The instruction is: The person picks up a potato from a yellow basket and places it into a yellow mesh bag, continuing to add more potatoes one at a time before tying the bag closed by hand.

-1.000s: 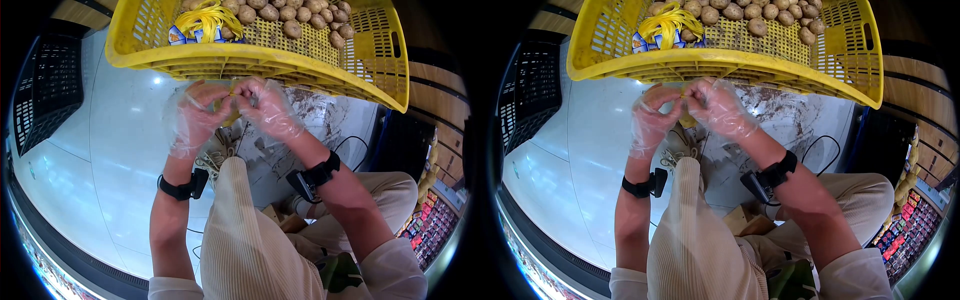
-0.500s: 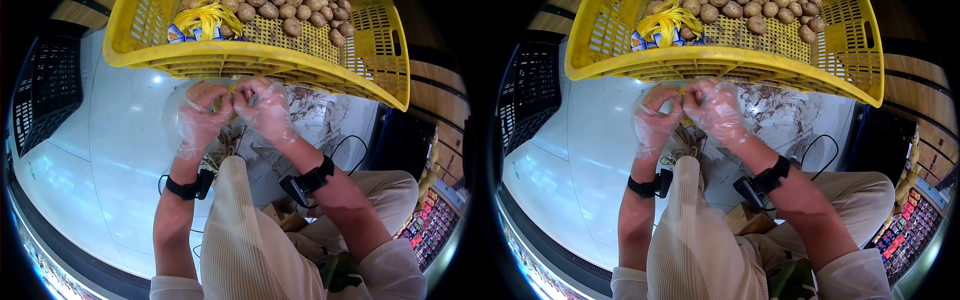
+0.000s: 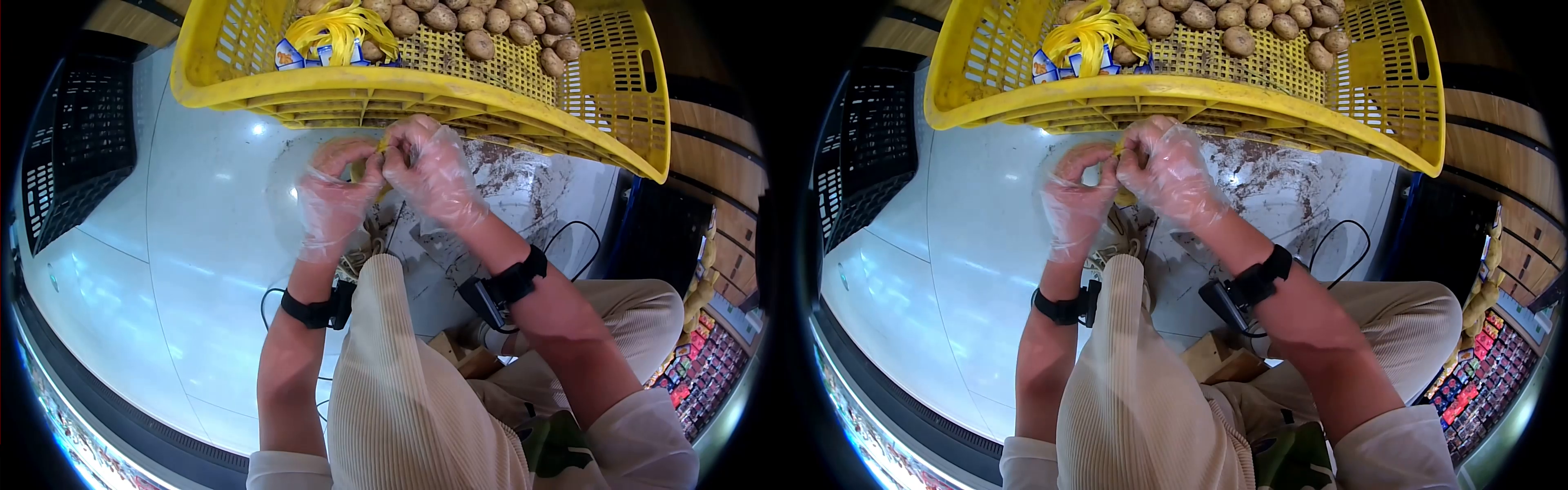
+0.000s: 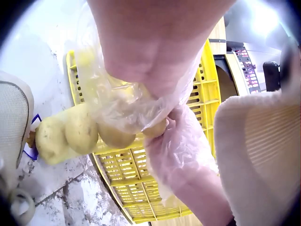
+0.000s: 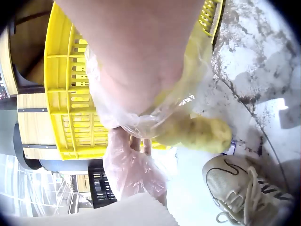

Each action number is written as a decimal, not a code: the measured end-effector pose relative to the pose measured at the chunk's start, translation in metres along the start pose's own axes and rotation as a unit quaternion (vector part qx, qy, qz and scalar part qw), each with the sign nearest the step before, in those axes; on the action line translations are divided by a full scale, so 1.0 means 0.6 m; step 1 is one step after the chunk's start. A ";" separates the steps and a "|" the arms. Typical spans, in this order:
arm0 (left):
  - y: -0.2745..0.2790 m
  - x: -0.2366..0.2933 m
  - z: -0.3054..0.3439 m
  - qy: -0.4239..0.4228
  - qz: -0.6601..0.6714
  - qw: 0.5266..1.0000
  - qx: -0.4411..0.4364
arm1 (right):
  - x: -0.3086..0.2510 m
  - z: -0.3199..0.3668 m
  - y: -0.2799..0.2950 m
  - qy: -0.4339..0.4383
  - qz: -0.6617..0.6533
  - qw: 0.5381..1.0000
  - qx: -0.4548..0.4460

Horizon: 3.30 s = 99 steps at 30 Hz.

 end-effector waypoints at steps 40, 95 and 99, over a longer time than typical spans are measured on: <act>-0.024 -0.066 0.005 0.120 0.169 0.972 -0.111 | -0.020 -0.012 -0.017 0.041 0.042 0.993 -0.103; -0.021 -0.104 0.044 0.310 0.222 0.925 -0.002 | -0.035 0.008 -0.004 -0.073 -0.006 0.996 0.049; -0.016 -0.092 0.039 0.282 0.217 0.934 0.019 | -0.044 0.005 -0.006 -0.070 0.005 0.996 0.053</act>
Point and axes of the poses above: each hand's wrist, its own z-axis away from the middle knuckle, its own y-axis out of the back of the hand, x = y × z, the point moved 9 cm from there along -z, towards the middle knuckle, and after that the axes turned 9 degrees about -z, right-handed, at the moved point
